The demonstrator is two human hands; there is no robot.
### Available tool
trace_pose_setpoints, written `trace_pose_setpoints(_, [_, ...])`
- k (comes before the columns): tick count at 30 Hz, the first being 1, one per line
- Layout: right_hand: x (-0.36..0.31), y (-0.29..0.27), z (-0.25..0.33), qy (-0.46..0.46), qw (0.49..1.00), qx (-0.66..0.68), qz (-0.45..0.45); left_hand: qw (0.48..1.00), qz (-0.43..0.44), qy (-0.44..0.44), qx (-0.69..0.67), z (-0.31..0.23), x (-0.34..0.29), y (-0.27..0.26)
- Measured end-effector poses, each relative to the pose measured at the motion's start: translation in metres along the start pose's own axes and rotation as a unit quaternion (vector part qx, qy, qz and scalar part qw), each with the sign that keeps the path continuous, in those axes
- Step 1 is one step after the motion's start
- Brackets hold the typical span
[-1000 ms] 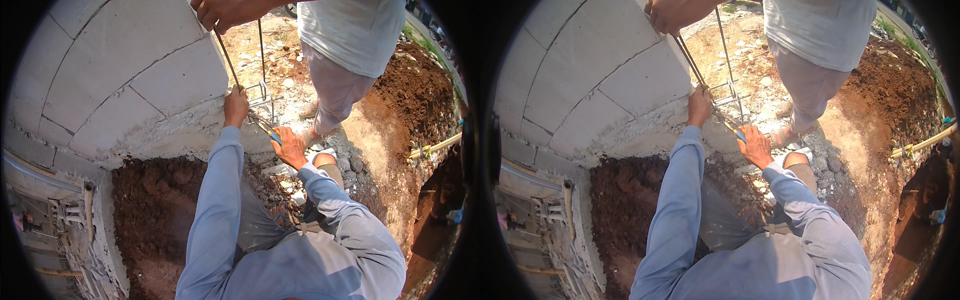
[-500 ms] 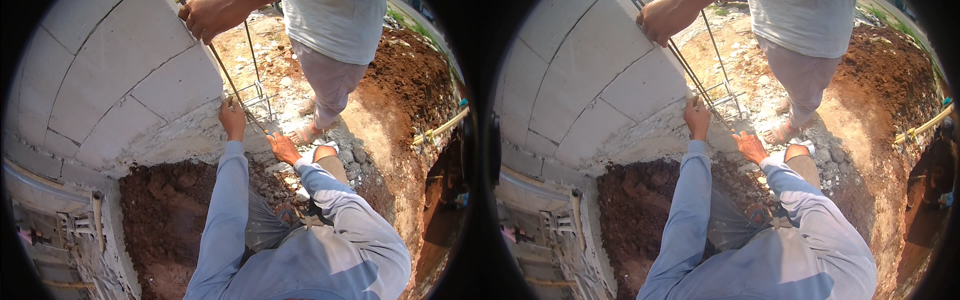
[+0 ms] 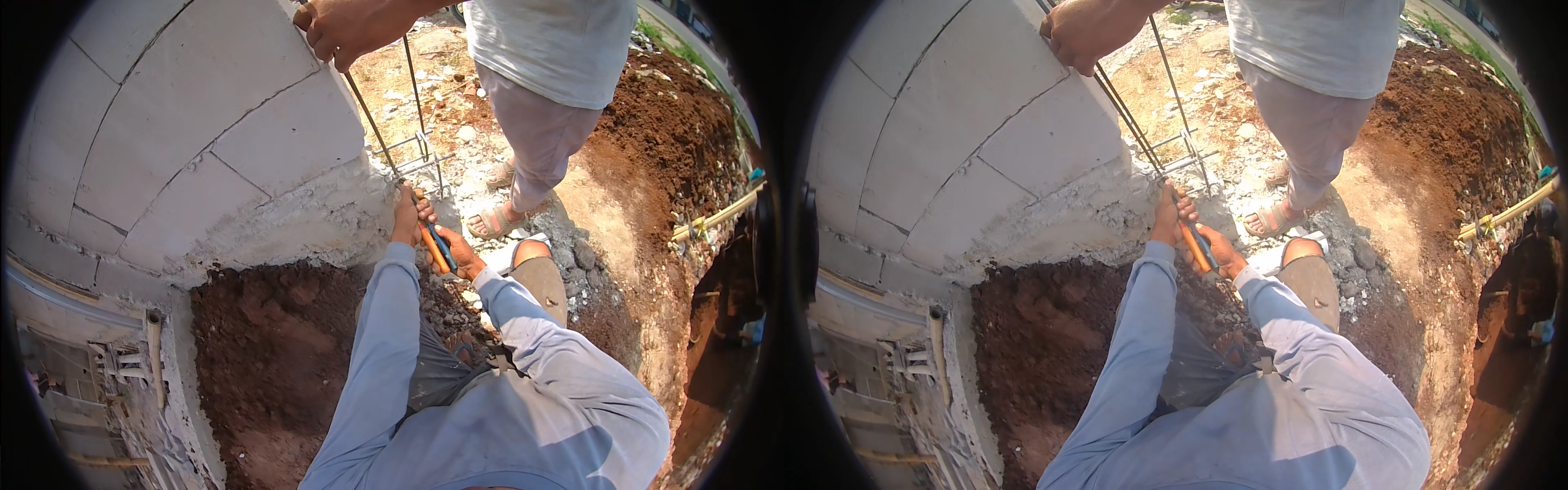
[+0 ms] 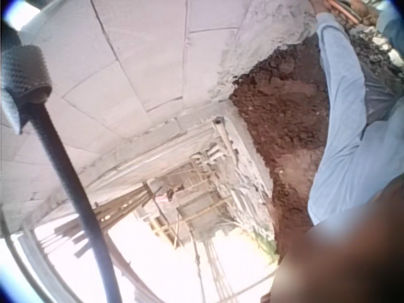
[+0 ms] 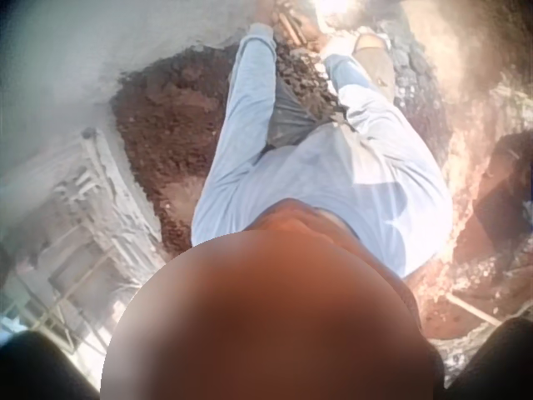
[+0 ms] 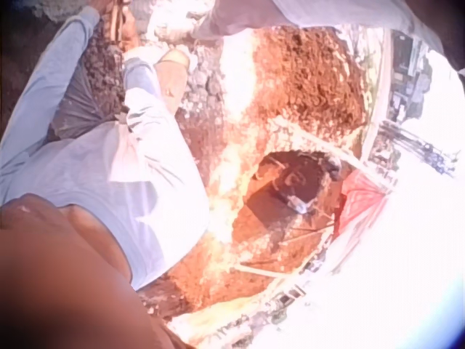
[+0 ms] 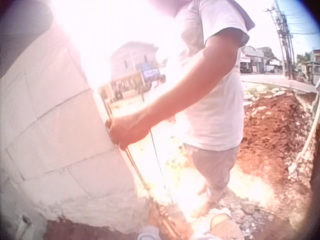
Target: The person uses pliers to cut and bend small metal wires, then wraps them around vertical rebar rods embedded in a concrete wall to secure them. Another worker assists by holding the rebar in place. The task is performed at a construction site with exposed soil and building materials nearby.
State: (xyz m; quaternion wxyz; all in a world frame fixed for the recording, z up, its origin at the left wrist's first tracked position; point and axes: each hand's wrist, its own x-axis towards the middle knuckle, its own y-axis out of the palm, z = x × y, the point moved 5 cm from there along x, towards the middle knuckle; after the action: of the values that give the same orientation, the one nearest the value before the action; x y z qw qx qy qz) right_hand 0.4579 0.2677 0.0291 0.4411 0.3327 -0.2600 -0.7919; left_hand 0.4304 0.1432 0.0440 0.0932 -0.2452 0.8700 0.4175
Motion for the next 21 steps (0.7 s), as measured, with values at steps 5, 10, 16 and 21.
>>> trace_pose_setpoints(5, [-0.028, 0.021, 0.008, -0.377, 0.533, -0.677, -0.339, 0.995, -0.094, 0.028, -0.005, 0.014, 0.019, -0.012])
trace_pose_setpoints(10, [-0.006, -0.010, 0.017, -0.189, 0.626, -0.693, -0.303, 0.992, -0.074, 0.054, 0.084, 0.023, 0.017, 0.006])
trace_pose_setpoints(16, [-0.007, -0.021, 0.095, -0.154, 0.617, -0.741, -0.215, 0.989, -0.030, 0.083, 0.115, 0.013, 0.015, 0.024])
trace_pose_setpoints(21, [0.012, -0.053, 0.147, -0.175, 0.555, -0.805, -0.117, 0.977, 0.060, 0.117, 0.164, 0.010, 0.011, 0.038])
